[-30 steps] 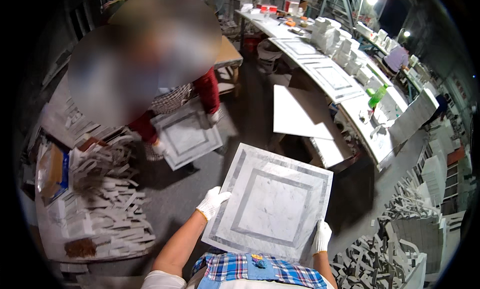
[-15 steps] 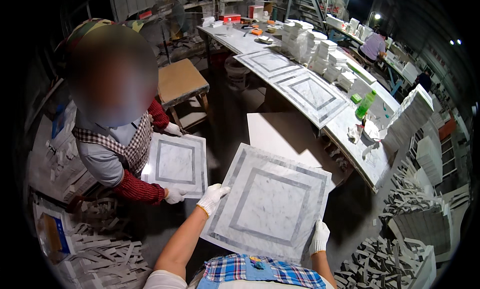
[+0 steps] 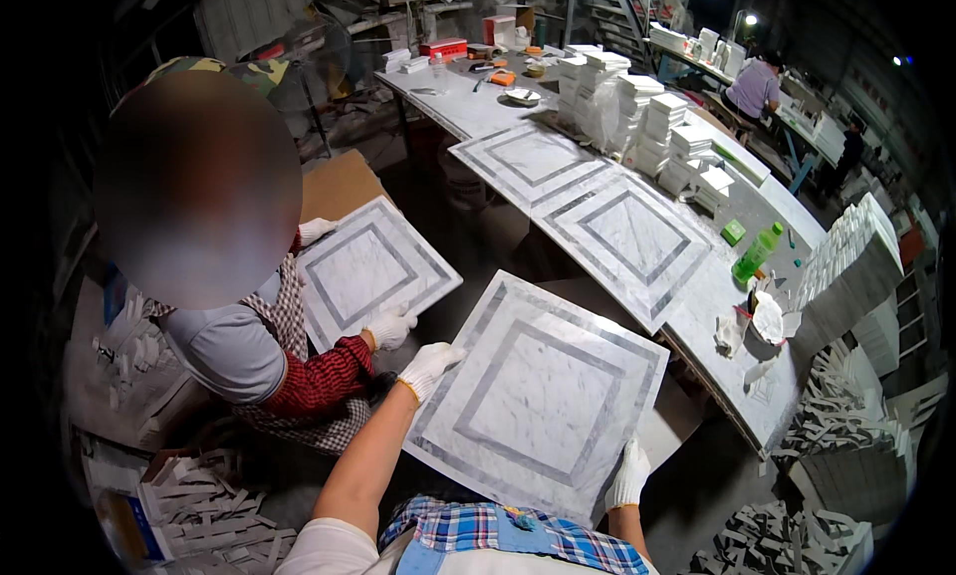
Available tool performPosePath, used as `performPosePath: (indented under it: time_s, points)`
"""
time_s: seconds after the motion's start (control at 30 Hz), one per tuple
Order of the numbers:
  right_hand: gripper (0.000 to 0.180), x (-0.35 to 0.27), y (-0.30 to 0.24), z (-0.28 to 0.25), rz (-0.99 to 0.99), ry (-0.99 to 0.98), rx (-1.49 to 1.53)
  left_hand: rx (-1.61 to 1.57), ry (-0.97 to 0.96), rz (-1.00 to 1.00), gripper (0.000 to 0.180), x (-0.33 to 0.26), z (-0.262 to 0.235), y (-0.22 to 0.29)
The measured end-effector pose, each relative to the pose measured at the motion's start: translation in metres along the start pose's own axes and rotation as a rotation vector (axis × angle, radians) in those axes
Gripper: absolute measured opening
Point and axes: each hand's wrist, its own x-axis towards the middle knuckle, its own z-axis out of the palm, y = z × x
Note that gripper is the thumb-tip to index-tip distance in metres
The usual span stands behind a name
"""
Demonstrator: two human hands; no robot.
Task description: The person cleans a large white tile with a cloth and then uses a utility knife to scrape its surface. They then walk to a stack of tiles, pick one up, and return to the table to clean it. Finally, they join with a coworker to assemble four patterned tiles into a larger square panel.
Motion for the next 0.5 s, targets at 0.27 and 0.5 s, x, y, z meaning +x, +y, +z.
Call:
performPosePath:
  time_s: [0.27,0.5]
  points:
    - [0.033,0.0,0.004,0.081,0.031,0.199,0.19,0.132,-0.135,0.022,0.034,0.117,-0.014,0.037]
    - [0.027,-0.022,-0.009,0.116,0.1,0.259,0.172,0.372,-0.158,0.05,0.042,0.169,-0.024,0.065]
